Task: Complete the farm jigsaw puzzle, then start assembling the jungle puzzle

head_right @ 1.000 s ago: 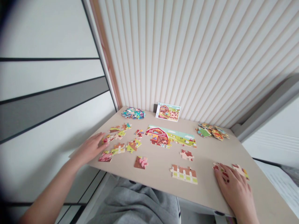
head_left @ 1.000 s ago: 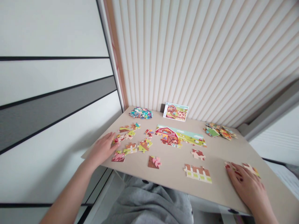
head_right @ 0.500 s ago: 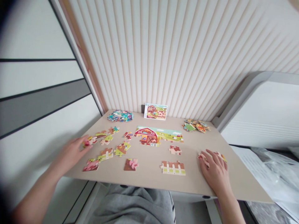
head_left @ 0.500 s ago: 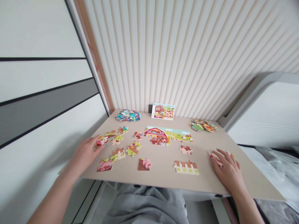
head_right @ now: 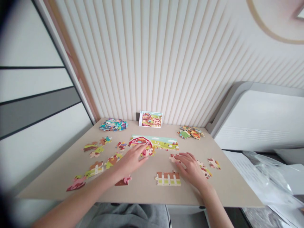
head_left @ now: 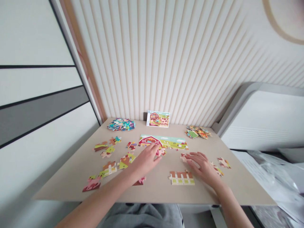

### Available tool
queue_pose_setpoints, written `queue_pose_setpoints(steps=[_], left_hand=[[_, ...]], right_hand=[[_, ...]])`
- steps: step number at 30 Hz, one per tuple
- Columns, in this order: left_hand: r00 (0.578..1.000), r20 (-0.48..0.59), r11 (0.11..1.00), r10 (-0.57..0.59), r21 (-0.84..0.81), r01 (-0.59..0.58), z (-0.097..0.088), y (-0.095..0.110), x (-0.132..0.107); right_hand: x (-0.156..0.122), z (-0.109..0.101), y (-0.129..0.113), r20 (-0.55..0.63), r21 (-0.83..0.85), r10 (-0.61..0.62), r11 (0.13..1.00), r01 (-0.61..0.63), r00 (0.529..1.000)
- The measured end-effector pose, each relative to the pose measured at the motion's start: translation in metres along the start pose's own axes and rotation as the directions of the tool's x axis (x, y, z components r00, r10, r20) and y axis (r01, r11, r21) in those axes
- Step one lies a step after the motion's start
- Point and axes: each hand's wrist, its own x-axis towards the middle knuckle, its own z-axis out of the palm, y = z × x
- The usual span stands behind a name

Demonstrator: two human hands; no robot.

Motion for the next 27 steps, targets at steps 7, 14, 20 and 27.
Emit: queue_pose_setpoints(steps=[7,14,20,27], left_hand=[[0.986,-0.164,0.998,-0.018,-0.063,0.008,0.038,0.007,0.021],[0.99,-0.101,0.986,0.097,-0.127,-0.11,0.042,0.005,0.007],[0.995,-0.015,0.991,0.102,0.088,-0.1,0.024,-0.02,0.004],[0.976,0.073,0.969,0.204,0.13,-0.212,0.013,-0.017,0.005]], right_hand=[[0.052,0.031,-0.038,0.157,0.584,0.275,0.748,-0.314,0.948],[0.093,0.057,-0.027,0.163,0.602,0.239,0.745,-0.288,0.957],[0.087,0.064,-0.011,0.068,0.332,0.224,0.914,-0.234,0.972],[0.067,0.058,-0.026,0.022,0.146,0.008,0.989,-0.011,1.0]])
